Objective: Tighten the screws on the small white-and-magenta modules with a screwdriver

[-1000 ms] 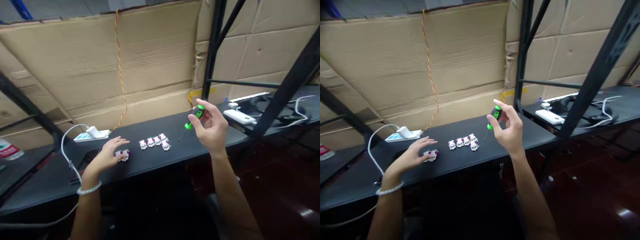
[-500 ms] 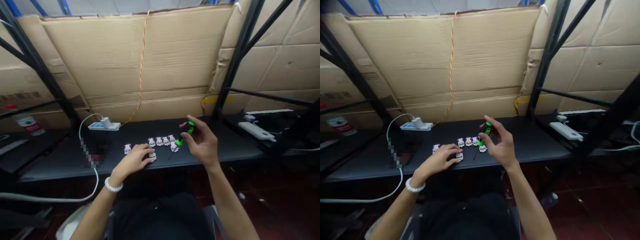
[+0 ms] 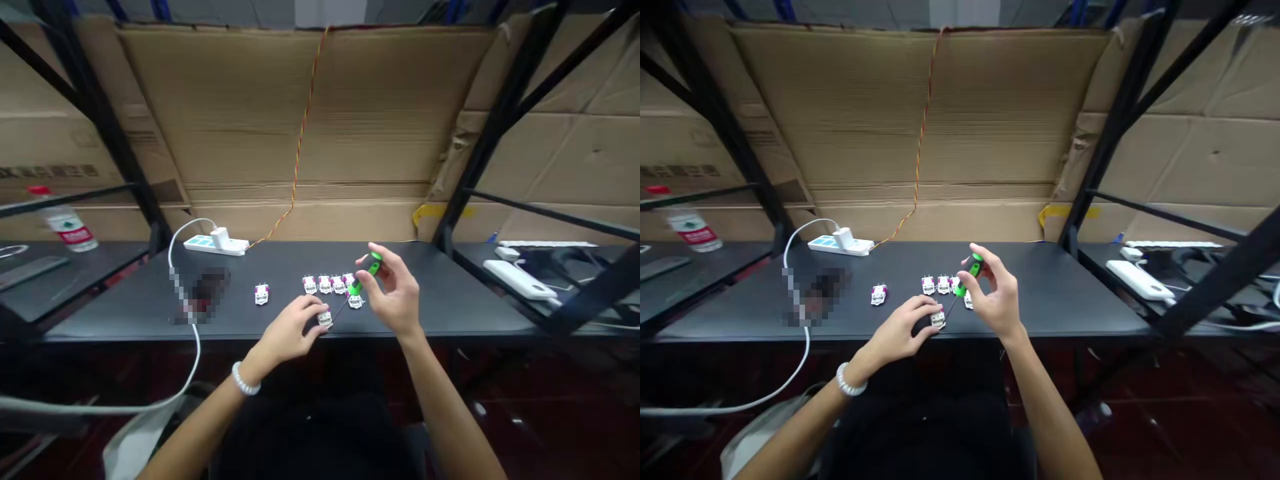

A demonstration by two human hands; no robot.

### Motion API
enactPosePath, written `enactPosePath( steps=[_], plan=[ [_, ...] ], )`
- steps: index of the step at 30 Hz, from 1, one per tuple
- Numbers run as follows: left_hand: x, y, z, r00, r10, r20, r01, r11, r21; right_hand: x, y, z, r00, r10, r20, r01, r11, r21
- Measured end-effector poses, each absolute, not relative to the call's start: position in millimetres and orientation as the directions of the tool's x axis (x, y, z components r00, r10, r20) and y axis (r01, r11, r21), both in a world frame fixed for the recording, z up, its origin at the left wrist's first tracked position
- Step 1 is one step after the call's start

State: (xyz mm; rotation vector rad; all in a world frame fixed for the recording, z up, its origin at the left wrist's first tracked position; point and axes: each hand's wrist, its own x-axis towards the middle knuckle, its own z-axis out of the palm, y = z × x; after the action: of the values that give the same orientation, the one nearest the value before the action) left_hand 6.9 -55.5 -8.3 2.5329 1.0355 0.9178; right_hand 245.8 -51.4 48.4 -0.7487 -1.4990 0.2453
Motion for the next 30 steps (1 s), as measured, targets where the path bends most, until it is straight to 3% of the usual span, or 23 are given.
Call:
enactPosePath(
  steps=[30],
  plan=[
    [7.8,-57.3,-13.0,0.546,0.701,0.459,0.526,-0.713,0.463,238.8,-54.2,43.4,0.064,0.575,0.816,0.313,0.764,-0.563]
  ],
)
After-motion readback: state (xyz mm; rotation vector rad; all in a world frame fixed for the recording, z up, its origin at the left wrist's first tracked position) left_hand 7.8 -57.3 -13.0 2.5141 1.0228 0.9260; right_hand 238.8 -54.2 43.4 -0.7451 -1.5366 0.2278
